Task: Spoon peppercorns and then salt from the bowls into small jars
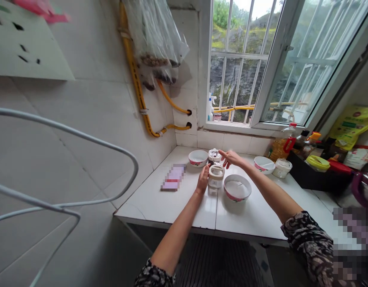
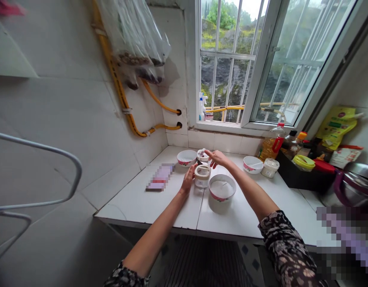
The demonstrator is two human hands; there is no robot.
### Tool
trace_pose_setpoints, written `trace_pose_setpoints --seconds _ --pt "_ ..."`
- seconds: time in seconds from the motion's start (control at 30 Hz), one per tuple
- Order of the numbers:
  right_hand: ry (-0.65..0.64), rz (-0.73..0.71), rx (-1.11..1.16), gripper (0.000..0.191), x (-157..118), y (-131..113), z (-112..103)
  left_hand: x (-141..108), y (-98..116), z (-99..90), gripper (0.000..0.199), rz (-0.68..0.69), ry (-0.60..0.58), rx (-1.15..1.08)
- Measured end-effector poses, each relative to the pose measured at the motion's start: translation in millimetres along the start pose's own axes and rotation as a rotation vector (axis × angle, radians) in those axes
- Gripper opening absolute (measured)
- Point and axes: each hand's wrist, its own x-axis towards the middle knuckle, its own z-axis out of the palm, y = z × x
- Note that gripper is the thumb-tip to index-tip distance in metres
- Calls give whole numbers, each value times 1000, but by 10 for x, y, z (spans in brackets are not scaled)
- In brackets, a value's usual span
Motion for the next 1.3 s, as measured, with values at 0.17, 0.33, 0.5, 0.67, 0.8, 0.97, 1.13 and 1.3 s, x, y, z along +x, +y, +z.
trace_pose_setpoints --seconds 0.17,0.33,0.5,0.67,0.8,0.97,1.13,1.3 --pt "32 15 71 72 16 38 63 -11 11 -13 59 21 0 51" --pt "32 -32 88 62 -108 67 35 -33 38 4 58 45 -14 91" --pt "44 -52 129 63 -185 177 -9 -45 61 25 59 61 -42 120" --pt "34 -56 197 67 -89 255 -2 -39 56 10 62 52 -63 143" --pt "18 -70 260 66 -3 263 50 -36 48 -16 67 48 -70 155" --pt "27 -126 342 58 -52 292 46 -60 77 -43 73 48 -107 158" --pt "136 -196 386 53 -308 480 -165 -110 99 -70 104 22 -257 135" --pt "237 -239 381 58 -691 754 -291 -122 75 -111 136 -32 -349 157"
